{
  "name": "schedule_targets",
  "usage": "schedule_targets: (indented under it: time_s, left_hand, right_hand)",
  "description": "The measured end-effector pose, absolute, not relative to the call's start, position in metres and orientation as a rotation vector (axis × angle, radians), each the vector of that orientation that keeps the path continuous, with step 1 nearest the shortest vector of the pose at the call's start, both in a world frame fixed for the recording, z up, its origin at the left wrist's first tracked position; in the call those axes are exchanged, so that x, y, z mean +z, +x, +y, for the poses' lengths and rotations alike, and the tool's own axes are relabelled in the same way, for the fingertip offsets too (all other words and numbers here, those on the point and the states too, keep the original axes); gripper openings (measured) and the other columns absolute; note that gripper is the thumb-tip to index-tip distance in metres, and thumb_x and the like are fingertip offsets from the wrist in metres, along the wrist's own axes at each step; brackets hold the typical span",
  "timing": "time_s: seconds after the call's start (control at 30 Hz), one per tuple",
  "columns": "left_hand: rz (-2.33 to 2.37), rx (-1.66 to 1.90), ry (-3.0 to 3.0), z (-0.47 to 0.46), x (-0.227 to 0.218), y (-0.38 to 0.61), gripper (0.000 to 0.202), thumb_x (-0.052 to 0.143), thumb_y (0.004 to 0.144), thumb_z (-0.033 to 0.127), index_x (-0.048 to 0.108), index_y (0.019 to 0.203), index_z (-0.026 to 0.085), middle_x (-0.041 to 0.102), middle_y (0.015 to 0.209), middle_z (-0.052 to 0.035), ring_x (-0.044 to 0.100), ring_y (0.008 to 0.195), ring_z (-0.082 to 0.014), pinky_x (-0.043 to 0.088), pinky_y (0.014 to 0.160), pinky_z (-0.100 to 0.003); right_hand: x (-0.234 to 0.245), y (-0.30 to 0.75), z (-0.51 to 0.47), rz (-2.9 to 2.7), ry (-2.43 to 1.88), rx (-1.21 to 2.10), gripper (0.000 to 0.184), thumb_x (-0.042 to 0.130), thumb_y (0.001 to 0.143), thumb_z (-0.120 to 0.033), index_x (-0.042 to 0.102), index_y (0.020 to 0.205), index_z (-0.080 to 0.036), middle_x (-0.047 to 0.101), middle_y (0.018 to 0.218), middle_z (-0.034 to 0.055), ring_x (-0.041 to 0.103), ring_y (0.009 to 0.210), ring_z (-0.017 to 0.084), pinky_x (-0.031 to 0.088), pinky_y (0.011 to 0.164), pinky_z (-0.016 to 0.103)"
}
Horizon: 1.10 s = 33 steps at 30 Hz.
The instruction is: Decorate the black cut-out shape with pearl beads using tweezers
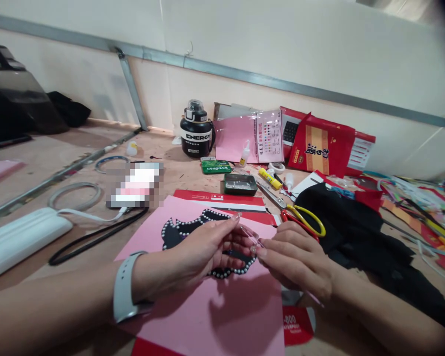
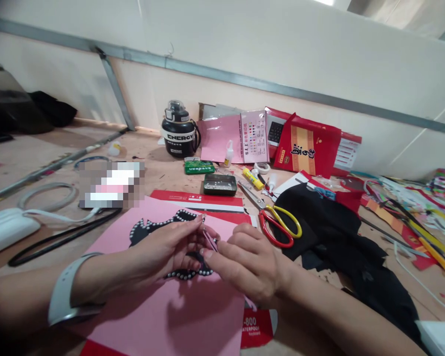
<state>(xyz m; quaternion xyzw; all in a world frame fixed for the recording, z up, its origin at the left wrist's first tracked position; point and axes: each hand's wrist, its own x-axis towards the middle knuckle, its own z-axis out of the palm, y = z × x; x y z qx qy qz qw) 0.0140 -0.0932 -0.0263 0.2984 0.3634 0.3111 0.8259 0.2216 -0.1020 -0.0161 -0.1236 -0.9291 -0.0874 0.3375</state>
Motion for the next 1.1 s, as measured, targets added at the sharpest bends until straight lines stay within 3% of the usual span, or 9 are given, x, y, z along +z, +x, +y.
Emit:
schedule_targets:
  time_s: [0.23, 0.53, 0.8, 1.1]
  left_hand:
    - [0.744, 0.672, 0.662, -0.092, -0.030, 0.012, 0.025, 0.064, 0.086, 0.037, 0.068, 0.092, 0.013, 0.066, 0.080, -0.0046, 0.060, 0.072, -0.0115, 0.045, 0.063, -0.021]
    - [0.830, 0.751, 0.741, -0.086, -0.032, 0.010, 0.024, 0.063, 0.087, 0.036, 0.069, 0.092, 0.013, 0.067, 0.077, -0.0026, 0.059, 0.068, -0.0088, 0.041, 0.059, -0.018]
    - [0.775, 0.757, 0.676, -0.090, -0.031, 0.013, 0.030, 0.061, 0.087, 0.042, 0.068, 0.093, 0.014, 0.070, 0.089, -0.0086, 0.064, 0.082, -0.0158, 0.048, 0.068, -0.025]
    - [0.783, 0.734, 0.716, -0.093, -0.032, 0.014, 0.029, 0.064, 0.085, 0.042, 0.068, 0.088, 0.014, 0.068, 0.085, -0.0058, 0.062, 0.077, -0.0134, 0.046, 0.065, -0.023]
  right_hand:
    - [-0.010, 0.217, -0.107, -2.476, -0.232, -0.496, 0.023, 0.047, 0.092, -0.007, 0.068, 0.100, -0.010, 0.074, 0.081, 0.0093, 0.066, 0.077, 0.020, 0.056, 0.070, 0.036]
    - [-0.013, 0.224, -0.103, -2.428, -0.349, -0.285, 0.017, 0.055, 0.091, -0.014, 0.063, 0.106, -0.013, 0.076, 0.083, 0.0068, 0.067, 0.072, 0.017, 0.054, 0.075, 0.036]
    - [-0.023, 0.216, -0.092, -2.207, -0.349, -0.187, 0.036, 0.056, 0.084, -0.007, 0.057, 0.118, -0.015, 0.074, 0.079, 0.0051, 0.066, 0.065, 0.016, 0.053, 0.065, 0.034]
    - [-0.028, 0.218, -0.089, -2.260, -0.329, -0.197, 0.032, 0.058, 0.083, -0.006, 0.057, 0.114, -0.014, 0.074, 0.081, 0.0062, 0.065, 0.067, 0.016, 0.053, 0.066, 0.034]
